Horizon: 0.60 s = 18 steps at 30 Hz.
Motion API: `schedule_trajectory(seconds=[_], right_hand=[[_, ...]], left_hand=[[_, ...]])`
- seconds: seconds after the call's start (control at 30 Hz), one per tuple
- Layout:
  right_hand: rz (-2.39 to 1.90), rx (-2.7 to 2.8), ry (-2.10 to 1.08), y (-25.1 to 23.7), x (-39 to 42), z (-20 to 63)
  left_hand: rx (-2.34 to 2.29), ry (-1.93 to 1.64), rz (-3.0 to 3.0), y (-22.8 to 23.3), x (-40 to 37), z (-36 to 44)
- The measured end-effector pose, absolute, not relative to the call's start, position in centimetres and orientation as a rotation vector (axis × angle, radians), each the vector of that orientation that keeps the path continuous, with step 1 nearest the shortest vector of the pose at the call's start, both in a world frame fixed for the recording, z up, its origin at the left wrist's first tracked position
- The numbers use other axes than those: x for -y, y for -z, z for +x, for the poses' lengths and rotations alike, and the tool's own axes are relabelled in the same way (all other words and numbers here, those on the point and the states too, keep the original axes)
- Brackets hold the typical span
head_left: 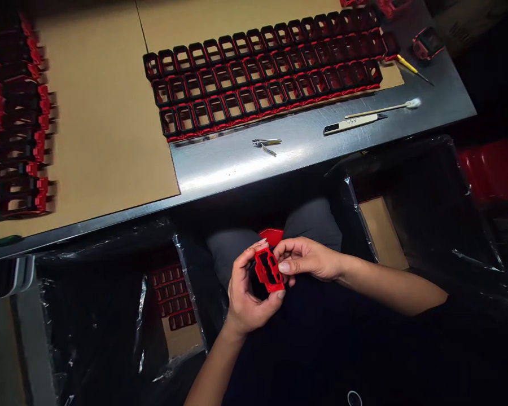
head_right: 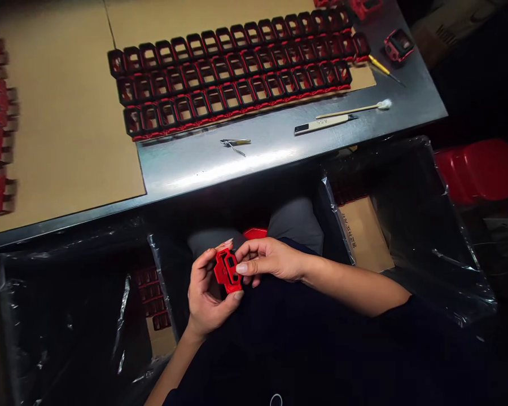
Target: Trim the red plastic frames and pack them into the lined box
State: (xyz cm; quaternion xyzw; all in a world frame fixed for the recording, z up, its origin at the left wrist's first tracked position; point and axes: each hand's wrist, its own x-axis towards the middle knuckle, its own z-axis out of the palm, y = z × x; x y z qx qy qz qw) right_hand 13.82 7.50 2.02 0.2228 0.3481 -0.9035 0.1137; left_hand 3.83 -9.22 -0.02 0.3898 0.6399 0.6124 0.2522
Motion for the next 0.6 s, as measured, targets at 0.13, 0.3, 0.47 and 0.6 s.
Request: schedule_trajectory(seconds=[0.13,0.3,0.47,0.6], right_hand=[[0.695,-0.968,2.647,-1.8,-7.9,14.3],[0.673,-0.773,2.706,-1.2,-7.8,15.0],[0.703,-0.799,2.828,-0.6,-10.0,17.1],[1.608,-1.472,2.472,0.9,-17.2,22.0]], left_hand=[[-1.717,-1.632,1.053,-0.1,8.7,3.8],[-1.717,-1.57,1.121,-0.5,7.0,3.3],[-1.655,-1.411,1.191,-0.1,5.4,2.7],[-1.822,-1.251,0.966,1.6,5.2,1.5]])
